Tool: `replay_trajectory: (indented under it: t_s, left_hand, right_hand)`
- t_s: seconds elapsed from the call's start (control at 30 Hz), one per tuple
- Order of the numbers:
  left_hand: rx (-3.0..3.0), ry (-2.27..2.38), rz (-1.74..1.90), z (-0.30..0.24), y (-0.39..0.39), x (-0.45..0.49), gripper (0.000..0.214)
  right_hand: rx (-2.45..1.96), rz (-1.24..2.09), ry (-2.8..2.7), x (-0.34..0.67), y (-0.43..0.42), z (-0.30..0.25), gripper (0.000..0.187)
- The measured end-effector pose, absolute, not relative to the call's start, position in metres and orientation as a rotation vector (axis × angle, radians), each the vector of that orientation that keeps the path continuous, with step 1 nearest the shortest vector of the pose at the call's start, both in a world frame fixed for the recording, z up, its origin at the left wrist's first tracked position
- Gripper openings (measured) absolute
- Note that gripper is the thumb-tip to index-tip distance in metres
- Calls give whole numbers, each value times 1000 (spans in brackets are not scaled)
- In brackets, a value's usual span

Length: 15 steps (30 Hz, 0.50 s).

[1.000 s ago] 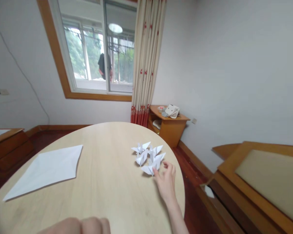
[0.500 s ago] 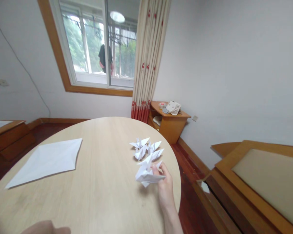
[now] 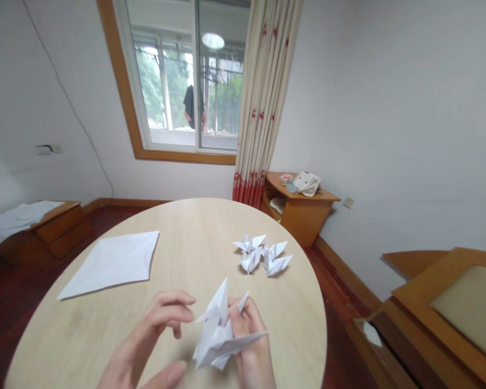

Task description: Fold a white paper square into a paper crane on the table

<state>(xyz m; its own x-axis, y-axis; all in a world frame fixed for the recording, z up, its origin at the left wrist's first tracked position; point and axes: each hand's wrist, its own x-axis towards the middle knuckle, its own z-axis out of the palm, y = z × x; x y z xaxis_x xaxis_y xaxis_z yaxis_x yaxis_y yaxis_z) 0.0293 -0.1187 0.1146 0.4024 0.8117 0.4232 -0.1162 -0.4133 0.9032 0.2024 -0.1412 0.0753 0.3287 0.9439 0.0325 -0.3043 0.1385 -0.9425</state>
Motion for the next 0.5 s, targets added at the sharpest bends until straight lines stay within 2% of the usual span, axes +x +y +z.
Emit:
replay_trajectory:
  t_s: [0.1,0.3,0.5]
  left_hand:
    - [1789,595,1129,113,-104,35,37]
    - [1849,570,851,124,-97,27,27]
    - [1854,733,897,116,-95,24,23]
  right_hand:
    - [-965,1176,-837,193,-139,72,41]
    - [-881,1375,-915,186,-135,70,44]
    - [-907,1422,-985,183,-134,72,43]
